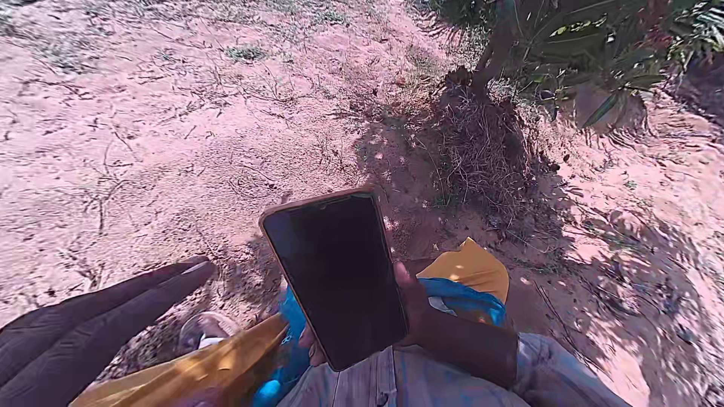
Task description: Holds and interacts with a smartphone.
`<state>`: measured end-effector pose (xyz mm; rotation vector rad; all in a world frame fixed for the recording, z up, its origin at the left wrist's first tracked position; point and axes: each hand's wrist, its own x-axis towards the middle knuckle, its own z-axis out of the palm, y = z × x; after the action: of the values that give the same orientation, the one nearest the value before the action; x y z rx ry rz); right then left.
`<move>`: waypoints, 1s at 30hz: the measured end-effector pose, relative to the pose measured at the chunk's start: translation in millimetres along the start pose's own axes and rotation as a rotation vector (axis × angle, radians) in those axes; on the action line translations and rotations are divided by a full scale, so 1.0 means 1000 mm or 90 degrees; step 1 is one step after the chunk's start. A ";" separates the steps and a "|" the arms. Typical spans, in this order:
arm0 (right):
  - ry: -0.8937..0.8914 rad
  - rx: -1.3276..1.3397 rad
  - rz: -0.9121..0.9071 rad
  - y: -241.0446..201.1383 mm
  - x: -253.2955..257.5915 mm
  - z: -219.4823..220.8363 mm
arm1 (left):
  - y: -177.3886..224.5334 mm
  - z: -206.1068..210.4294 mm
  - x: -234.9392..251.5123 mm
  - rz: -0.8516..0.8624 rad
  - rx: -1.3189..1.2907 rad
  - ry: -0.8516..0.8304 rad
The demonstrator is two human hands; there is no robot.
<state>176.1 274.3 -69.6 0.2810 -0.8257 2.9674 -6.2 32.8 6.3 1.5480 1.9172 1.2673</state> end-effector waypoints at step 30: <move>0.008 0.034 -0.007 0.005 0.020 0.001 | 0.011 0.053 0.053 0.031 0.233 0.012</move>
<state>156.3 269.5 -67.7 0.2681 -0.7427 2.9808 21.7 102.4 -0.1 1.7682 2.2313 0.9903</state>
